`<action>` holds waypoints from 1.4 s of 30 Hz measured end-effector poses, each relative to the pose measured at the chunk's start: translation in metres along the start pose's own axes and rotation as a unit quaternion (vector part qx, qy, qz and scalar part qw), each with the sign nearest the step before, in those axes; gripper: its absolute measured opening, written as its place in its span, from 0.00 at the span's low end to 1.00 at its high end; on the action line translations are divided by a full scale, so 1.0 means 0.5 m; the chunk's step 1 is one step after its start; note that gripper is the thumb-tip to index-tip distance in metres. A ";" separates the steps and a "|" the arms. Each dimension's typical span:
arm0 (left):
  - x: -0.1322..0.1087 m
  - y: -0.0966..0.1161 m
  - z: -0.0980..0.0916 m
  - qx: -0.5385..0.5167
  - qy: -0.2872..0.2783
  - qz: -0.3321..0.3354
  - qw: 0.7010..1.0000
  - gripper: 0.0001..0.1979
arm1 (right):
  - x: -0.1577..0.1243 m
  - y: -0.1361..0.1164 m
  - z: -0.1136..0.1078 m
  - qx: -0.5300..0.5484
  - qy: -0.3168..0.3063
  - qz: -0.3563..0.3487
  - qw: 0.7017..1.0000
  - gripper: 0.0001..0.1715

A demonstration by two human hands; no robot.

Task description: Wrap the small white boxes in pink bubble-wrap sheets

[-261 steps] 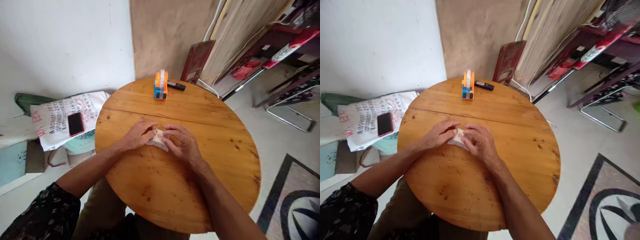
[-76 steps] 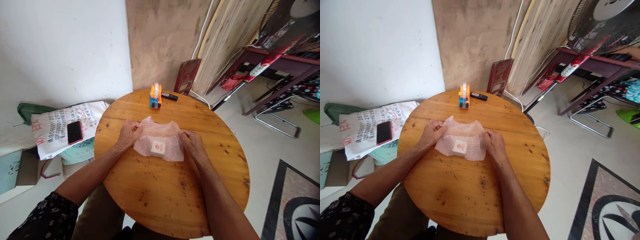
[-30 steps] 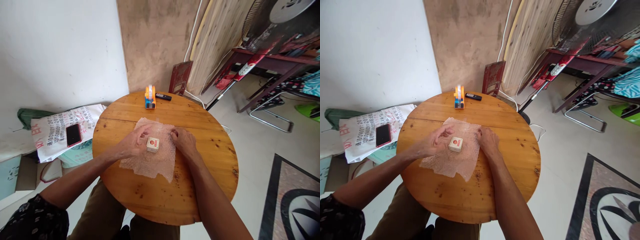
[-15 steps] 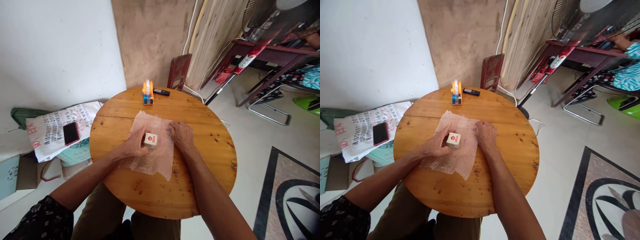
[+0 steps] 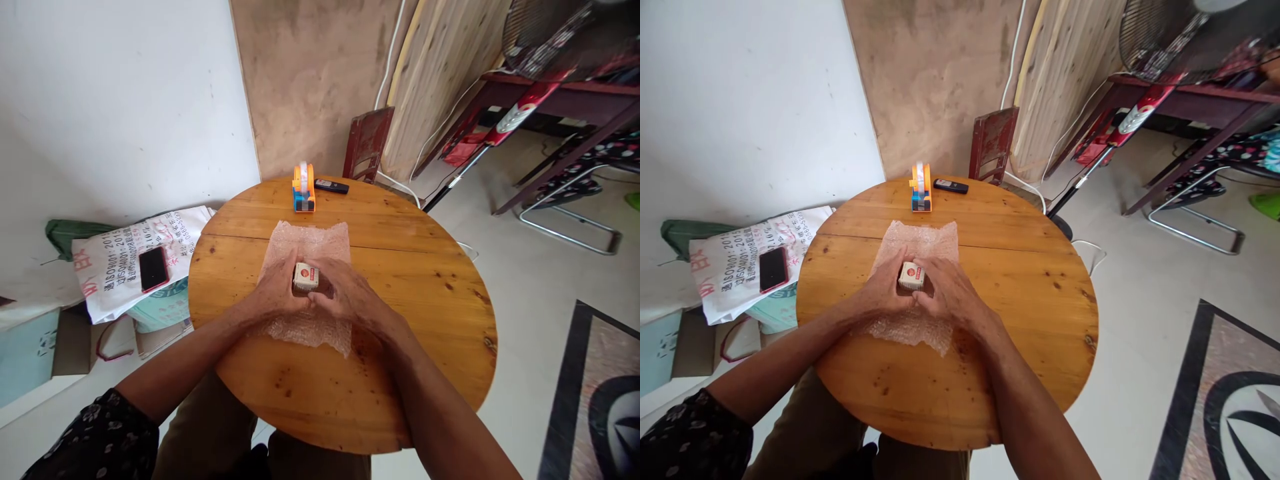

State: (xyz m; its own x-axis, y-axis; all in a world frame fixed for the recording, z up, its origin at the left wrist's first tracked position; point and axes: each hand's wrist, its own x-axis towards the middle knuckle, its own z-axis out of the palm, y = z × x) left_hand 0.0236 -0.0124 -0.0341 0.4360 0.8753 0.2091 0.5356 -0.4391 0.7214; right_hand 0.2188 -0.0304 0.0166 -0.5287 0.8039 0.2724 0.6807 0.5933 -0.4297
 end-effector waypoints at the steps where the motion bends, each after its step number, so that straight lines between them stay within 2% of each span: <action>1: 0.001 0.001 0.000 0.005 -0.002 0.000 1.000 0.62 | 0.000 0.005 0.005 -0.004 -0.003 0.002 1.000 0.34; 5: 0.001 0.012 -0.005 0.037 -0.023 -0.006 0.999 0.61 | 0.001 0.025 0.001 0.002 0.011 0.033 0.999 0.30; 9: -0.001 0.026 -0.010 0.101 -0.053 -0.004 0.993 0.58 | -0.013 0.031 -0.064 0.011 0.039 0.126 0.991 0.25; 13: -0.002 0.029 -0.010 0.152 -0.068 0.018 0.986 0.54 | -0.057 0.055 -0.134 -0.066 0.057 0.240 0.967 0.25; 16: -0.002 0.030 -0.010 0.161 -0.074 0.027 0.984 0.54 | -0.099 0.095 -0.154 -0.112 0.056 0.305 0.944 0.25; 18: -0.002 0.031 -0.011 0.159 -0.075 0.031 0.984 0.53 | -0.123 0.110 -0.155 -0.138 0.061 0.315 0.937 0.23; 20: -0.002 0.032 -0.012 0.157 -0.074 0.036 0.984 0.53 | -0.138 0.096 -0.149 -0.162 0.112 0.289 0.937 0.23; 22: -0.002 0.031 -0.013 0.155 -0.071 0.040 0.985 0.52 | -0.141 0.044 -0.132 -0.149 0.175 0.231 0.946 0.21; 23: -0.002 0.030 -0.012 0.153 -0.068 0.041 0.985 0.53 | -0.137 0.008 -0.118 -0.114 0.177 0.192 0.958 0.19; 24: -0.002 0.028 -0.011 0.150 -0.063 0.041 0.986 0.53 | -0.129 -0.031 -0.099 -0.073 0.163 0.145 0.973 0.16; 26: -0.002 0.025 -0.007 0.140 -0.053 0.039 0.988 0.51 | -0.098 -0.100 -0.053 -0.004 0.095 0.043 0.995 0.14; 28: -0.003 0.023 -0.004 0.132 -0.047 0.039 0.989 0.44 | -0.056 -0.132 -0.005 0.016 0.048 -0.019 0.999 0.17; 30: -0.003 0.024 -0.002 0.129 -0.039 0.045 0.990 0.38 | -0.012 -0.114 0.033 -0.006 0.046 -0.018 0.999 0.22; 31: -0.003 0.025 -0.002 0.128 -0.036 0.045 0.990 0.39 | 0.006 -0.089 0.045 -0.024 0.054 -0.007 0.998 0.24; 34: -0.002 0.028 -0.002 0.127 -0.040 0.031 0.991 0.50 | 0.032 0.006 0.054 -0.099 0.072 0.063 0.991 0.27; 37: -0.003 0.027 -0.009 0.127 -0.060 0.025 0.990 0.55 | 0.024 0.071 0.049 -0.149 0.039 0.102 0.983 0.25; 40: -0.009 0.021 -0.033 0.141 -0.097 0.039 0.984 0.54 | 0.006 0.082 0.047 -0.182 0.025 0.121 0.976 0.25; 42: -0.014 0.015 -0.055 0.172 -0.121 0.037 0.977 0.50 | -0.001 0.075 0.047 -0.192 0.019 0.125 0.973 0.26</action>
State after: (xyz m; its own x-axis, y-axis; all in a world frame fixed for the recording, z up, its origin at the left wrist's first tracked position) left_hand 0.0046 -0.0160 -0.0120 0.6175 0.7842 0.0602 0.6902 -0.5770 0.4367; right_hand 0.2326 -0.0098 -0.0199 -0.3079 0.9221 0.2345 0.9291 0.3445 -0.1348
